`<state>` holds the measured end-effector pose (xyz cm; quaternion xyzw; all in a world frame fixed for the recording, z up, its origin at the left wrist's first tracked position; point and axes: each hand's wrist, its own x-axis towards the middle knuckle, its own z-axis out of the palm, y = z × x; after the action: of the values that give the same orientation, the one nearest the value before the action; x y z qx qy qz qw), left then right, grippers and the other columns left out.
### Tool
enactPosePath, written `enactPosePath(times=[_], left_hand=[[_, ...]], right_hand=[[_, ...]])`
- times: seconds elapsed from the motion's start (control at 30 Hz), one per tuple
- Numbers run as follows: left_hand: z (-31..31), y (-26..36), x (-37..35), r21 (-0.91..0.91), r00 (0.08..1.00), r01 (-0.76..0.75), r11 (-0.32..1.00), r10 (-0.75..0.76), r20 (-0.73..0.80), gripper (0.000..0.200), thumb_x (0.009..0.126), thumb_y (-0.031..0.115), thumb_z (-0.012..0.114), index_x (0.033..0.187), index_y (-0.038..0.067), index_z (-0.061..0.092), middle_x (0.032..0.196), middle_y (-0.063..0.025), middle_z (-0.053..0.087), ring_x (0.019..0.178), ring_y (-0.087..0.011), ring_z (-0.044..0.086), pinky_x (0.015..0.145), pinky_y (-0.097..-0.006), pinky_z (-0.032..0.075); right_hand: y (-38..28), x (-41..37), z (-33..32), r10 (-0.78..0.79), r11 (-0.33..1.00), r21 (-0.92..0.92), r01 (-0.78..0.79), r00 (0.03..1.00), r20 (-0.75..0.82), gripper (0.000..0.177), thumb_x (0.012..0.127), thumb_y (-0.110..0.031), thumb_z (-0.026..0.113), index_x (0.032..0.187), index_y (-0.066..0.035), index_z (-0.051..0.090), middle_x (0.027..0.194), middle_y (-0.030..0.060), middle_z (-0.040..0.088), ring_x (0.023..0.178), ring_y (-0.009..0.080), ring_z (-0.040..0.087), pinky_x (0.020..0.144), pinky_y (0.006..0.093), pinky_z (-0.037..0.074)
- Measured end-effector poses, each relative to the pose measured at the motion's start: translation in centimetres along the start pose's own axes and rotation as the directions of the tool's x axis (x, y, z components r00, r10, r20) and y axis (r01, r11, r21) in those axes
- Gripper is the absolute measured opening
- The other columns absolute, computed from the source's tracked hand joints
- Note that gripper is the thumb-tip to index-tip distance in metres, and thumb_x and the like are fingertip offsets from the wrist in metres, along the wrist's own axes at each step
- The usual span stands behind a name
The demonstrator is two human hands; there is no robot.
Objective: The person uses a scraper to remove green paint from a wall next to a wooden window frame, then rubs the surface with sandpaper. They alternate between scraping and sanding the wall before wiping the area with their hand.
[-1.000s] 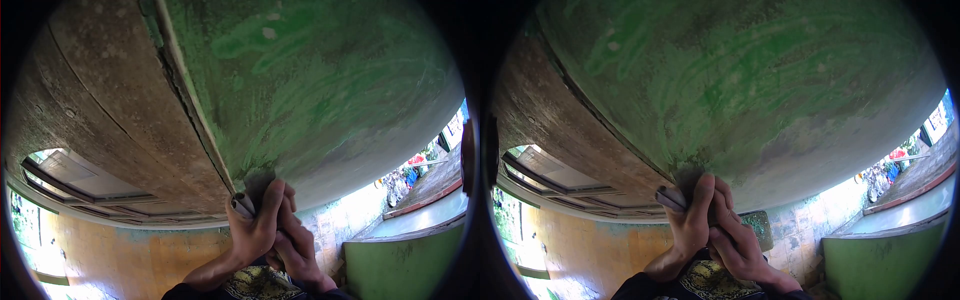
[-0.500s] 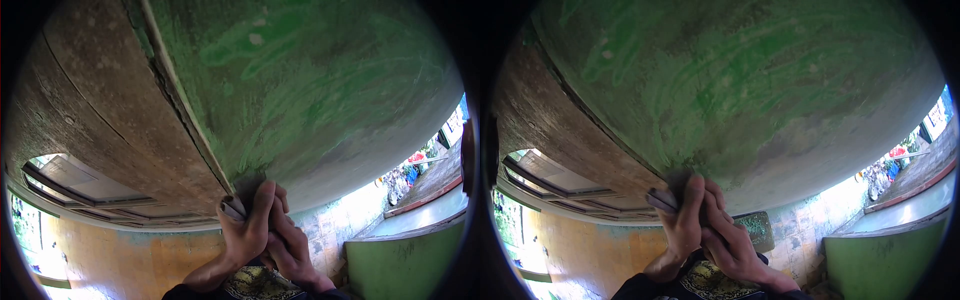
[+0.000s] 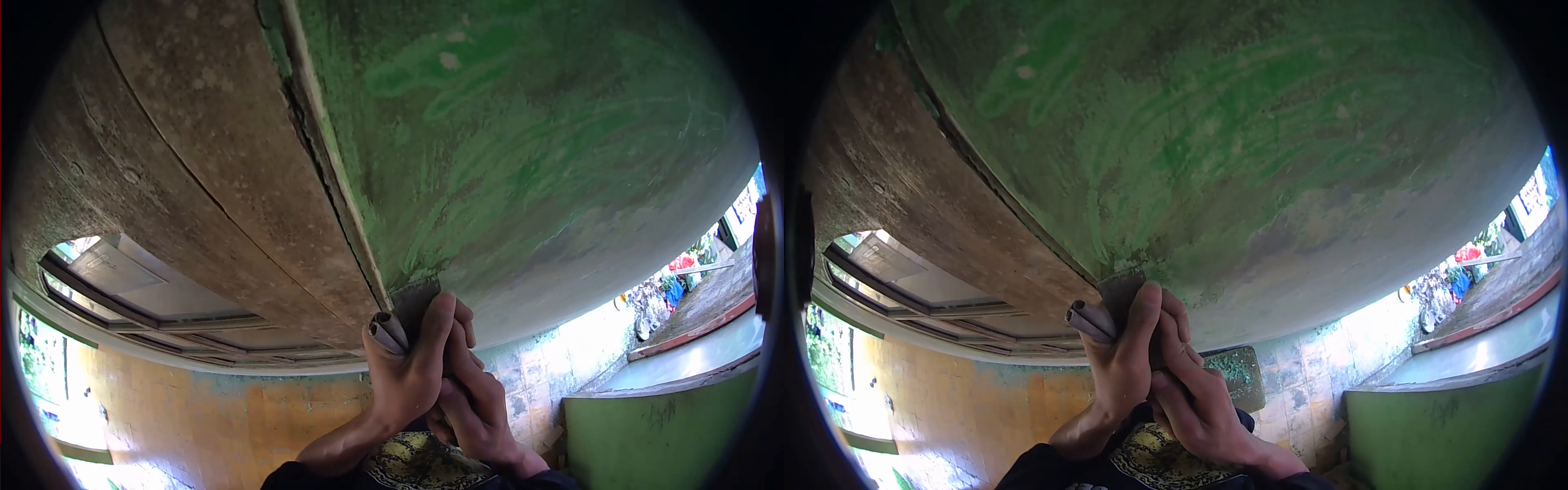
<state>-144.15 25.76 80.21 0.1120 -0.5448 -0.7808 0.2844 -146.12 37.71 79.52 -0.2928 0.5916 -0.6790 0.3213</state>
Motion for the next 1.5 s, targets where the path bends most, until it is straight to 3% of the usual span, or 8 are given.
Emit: enactPosePath(times=[0.2,0.6,0.9,1.0,1.07,1.17,1.3,1.5], left_hand=[[-0.1,-0.5,0.0,-0.005,0.999,-0.051,0.999,0.051,-0.011,0.031,0.101,0.008,0.052,0.073,-0.001,0.059,0.067,-0.0047,0.061,0.059,-0.0082,0.056,0.051,-0.0247,0.045],[-0.2,-0.8,-0.7,-0.009,1.000,-0.004,1.000,0.004,-0.021,0.029,0.101,0.009,0.053,0.075,-0.001,0.061,0.066,-0.0044,0.060,0.057,-0.0084,0.056,0.050,-0.0256,0.045],[-0.2,-0.7,0.5,0.077,0.992,-0.129,0.989,0.129,0.003,0.031,0.101,0.008,0.052,0.072,-0.001,0.059,0.066,-0.0043,0.060,0.057,-0.0090,0.056,0.050,-0.0256,0.045],[0.1,-0.1,0.0,0.026,0.997,-0.078,0.997,0.079,-0.024,0.031,0.101,0.008,0.053,0.072,0.000,0.059,0.066,-0.0044,0.061,0.058,-0.0093,0.056,0.051,-0.0253,0.044],[0.8,1.9,0.2,-0.016,0.999,0.018,1.000,-0.019,-0.034,0.031,0.100,0.007,0.053,0.071,0.000,0.058,0.066,-0.0046,0.061,0.059,-0.0095,0.056,0.052,-0.0254,0.044],[-0.5,-0.9,-0.1,0.076,0.992,-0.121,0.990,0.123,-0.027,0.031,0.100,0.008,0.053,0.071,0.000,0.059,0.066,-0.0051,0.061,0.057,-0.0104,0.059,0.050,-0.0252,0.045],[1.5,2.8,0.6,-0.037,0.999,0.018,0.999,-0.019,-0.045,0.031,0.100,0.008,0.054,0.071,0.000,0.058,0.066,-0.0057,0.061,0.057,-0.0102,0.059,0.049,-0.0249,0.045],[-0.4,-0.4,0.0,0.018,0.999,-0.037,0.999,0.037,-0.031,0.039,0.103,0.017,0.051,0.069,-0.001,0.054,0.064,-0.0090,0.059,0.049,-0.0151,0.058,0.045,-0.0285,0.050]], right_hand=[[0.7,0.0,0.1,-0.100,0.990,-0.100,0.098,0.995,-0.016,0.062,0.098,-0.003,0.044,0.154,0.003,0.017,0.078,0.0044,0.058,0.056,0.0076,0.051,0.052,0.0243,0.043],[1.8,-0.4,0.1,-0.021,0.998,0.057,0.021,1.000,-0.011,0.061,0.098,-0.003,0.045,0.153,0.003,0.021,0.076,0.0040,0.059,0.054,0.0078,0.050,0.051,0.0247,0.042],[1.3,0.4,0.0,-0.009,0.997,0.079,0.012,0.999,-0.034,0.060,0.095,0.000,0.044,0.152,0.005,0.025,0.109,0.0122,0.058,0.062,0.0094,0.055,0.057,0.0260,0.046],[0.6,0.3,0.0,-0.044,0.997,0.068,0.044,0.999,-0.005,0.060,0.094,0.001,0.044,0.151,0.007,0.027,0.142,0.0228,0.047,0.064,0.0114,0.058,0.061,0.0268,0.048],[0.8,0.0,0.4,-0.050,0.998,0.037,0.052,0.998,-0.028,0.060,0.094,0.001,0.043,0.151,0.006,0.026,0.141,0.0234,0.048,0.064,0.0113,0.058,0.060,0.0268,0.048],[1.0,0.4,0.3,-0.088,0.996,-0.016,0.088,0.995,-0.039,0.060,0.094,0.001,0.043,0.151,0.006,0.026,0.132,0.0215,0.053,0.064,0.0109,0.057,0.060,0.0269,0.048],[-0.5,0.7,0.0,-0.053,0.998,0.018,0.053,0.999,-0.008,0.060,0.095,0.002,0.043,0.152,0.006,0.025,0.112,0.0155,0.060,0.065,0.0102,0.057,0.060,0.0267,0.048],[1.0,-0.2,0.6,-0.057,0.995,-0.086,0.053,0.997,-0.052,0.061,0.096,0.000,0.047,0.151,0.007,0.023,0.108,0.0152,0.061,0.062,0.0100,0.056,0.058,0.0268,0.046]])
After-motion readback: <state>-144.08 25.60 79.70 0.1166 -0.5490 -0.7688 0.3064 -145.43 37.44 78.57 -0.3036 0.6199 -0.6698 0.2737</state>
